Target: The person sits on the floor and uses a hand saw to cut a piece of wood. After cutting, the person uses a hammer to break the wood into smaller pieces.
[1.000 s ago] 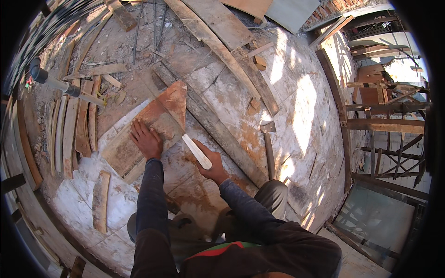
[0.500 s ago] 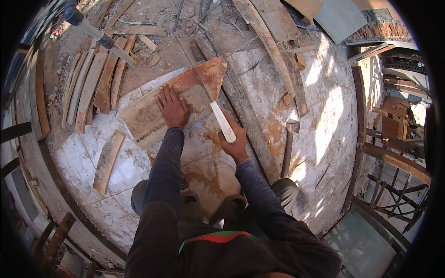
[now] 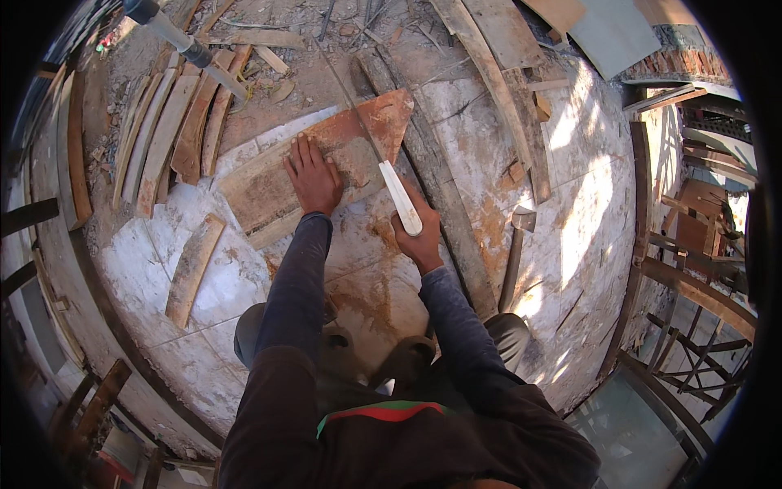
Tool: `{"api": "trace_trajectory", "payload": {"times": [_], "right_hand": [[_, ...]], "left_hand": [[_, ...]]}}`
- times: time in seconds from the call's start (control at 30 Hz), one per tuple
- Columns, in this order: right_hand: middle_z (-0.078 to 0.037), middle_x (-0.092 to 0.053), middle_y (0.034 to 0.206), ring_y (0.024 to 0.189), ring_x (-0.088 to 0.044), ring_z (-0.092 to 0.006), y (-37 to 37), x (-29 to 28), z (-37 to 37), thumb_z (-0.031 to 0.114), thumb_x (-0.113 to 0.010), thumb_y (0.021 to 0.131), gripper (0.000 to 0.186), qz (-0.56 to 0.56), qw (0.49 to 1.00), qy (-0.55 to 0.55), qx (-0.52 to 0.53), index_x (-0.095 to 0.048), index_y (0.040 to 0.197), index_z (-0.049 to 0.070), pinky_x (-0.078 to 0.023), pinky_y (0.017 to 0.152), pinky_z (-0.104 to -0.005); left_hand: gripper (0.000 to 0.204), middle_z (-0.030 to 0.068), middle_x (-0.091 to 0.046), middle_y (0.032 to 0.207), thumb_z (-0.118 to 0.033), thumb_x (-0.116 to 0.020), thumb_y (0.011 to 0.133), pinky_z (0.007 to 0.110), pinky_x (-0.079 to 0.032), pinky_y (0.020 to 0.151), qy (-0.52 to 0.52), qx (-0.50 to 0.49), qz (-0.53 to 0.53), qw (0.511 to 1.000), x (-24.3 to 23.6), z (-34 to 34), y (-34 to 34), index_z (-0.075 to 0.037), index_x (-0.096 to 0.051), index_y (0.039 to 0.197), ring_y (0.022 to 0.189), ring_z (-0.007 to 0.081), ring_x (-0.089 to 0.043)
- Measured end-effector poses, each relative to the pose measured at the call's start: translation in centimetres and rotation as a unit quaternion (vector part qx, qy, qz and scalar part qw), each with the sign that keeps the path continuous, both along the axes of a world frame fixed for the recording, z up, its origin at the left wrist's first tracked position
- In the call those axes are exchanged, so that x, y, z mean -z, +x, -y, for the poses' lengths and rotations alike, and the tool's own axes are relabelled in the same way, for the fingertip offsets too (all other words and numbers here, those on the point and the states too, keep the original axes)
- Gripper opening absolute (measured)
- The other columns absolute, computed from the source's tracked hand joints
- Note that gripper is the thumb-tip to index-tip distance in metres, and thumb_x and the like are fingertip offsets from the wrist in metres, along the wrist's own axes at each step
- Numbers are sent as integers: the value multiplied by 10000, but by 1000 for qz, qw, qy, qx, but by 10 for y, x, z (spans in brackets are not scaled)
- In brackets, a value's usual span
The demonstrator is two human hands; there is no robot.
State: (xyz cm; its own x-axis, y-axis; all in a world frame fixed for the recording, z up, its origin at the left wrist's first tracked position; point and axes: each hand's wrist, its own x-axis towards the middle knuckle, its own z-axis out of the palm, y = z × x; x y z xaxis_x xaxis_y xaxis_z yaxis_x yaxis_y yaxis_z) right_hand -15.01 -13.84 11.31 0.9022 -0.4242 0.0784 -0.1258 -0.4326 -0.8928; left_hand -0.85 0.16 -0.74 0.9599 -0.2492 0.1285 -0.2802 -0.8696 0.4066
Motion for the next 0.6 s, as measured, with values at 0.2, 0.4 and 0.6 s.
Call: {"api": "trace_trajectory", "payload": {"times": [0.2, 0.4, 0.6], "right_hand": [[-175, -701, 1133, 875, -722, -303, -173, -68, -8, -7, -634, 757, 653, -132, 991, -39, 3, -554, 1395, 104, -541, 812, -306], [-221, -676, 1106, 854, -715, -306, -54, -11, 3, 13, -633, 756, 669, -128, 992, 16, 12, -536, 1409, 119, -543, 756, -314], [-203, -661, 1194, 931, -711, -316, -92, -30, -7, 14, -634, 747, 691, -111, 994, 10, 2, -525, 1419, 135, -547, 792, -328]], "left_hand": [[546, 157, -228, 1604, -254, -397, 1002, 545, -90, 1214, 19, -21, -30, 999, 1, -9, -3, -2, -345, 1484, 1506, 316, -141], [535, 161, -283, 1575, -244, -413, 989, 550, -124, 1198, 12, -1, -4, 1000, -8, 4, -12, -2, -365, 1463, 1490, 324, -191], [536, 155, -253, 1595, -255, -398, 1003, 536, -106, 1211, 31, -10, -7, 999, -3, -5, -2, -11, -355, 1479, 1498, 313, -171]]}}
